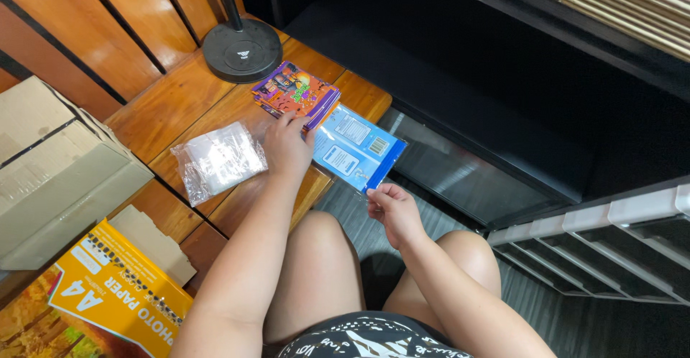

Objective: The person sits on the floor and organizes stationery items on a low wooden bench. They pick up plastic sleeves, a blue box, and small colorful packages, placing them onto a black shelf unit.

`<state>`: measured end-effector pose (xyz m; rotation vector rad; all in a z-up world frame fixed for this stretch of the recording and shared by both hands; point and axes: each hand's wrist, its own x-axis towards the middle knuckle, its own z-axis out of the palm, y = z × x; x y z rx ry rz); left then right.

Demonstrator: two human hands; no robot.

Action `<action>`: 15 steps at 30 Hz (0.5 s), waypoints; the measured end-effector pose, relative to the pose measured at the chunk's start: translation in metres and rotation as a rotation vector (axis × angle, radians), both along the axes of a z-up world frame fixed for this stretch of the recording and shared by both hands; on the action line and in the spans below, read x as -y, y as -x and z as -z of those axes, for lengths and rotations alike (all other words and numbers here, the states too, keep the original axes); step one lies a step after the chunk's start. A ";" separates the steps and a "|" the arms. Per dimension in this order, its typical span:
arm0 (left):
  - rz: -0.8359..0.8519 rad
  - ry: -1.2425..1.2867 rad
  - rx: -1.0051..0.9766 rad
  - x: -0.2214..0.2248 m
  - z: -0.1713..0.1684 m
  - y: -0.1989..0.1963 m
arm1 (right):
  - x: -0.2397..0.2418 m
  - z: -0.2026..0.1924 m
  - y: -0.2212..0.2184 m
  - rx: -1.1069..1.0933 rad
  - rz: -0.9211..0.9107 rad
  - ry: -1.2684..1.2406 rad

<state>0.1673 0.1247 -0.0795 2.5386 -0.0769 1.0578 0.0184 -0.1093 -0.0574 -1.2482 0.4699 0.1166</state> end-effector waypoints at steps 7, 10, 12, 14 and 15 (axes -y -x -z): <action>0.025 0.151 -0.144 0.002 -0.027 0.021 | -0.002 -0.021 0.014 0.007 0.099 -0.097; 0.015 0.309 -0.093 0.004 -0.040 0.039 | -0.006 -0.041 0.019 0.024 0.157 -0.175; 0.023 0.359 -0.152 0.006 -0.053 0.058 | 0.002 -0.037 0.019 0.041 0.159 -0.166; 0.030 0.409 -0.210 0.007 -0.058 0.072 | 0.007 -0.032 0.019 0.060 0.159 -0.157; 0.031 0.420 -0.269 0.007 -0.056 0.078 | 0.010 -0.030 0.020 0.064 0.169 -0.161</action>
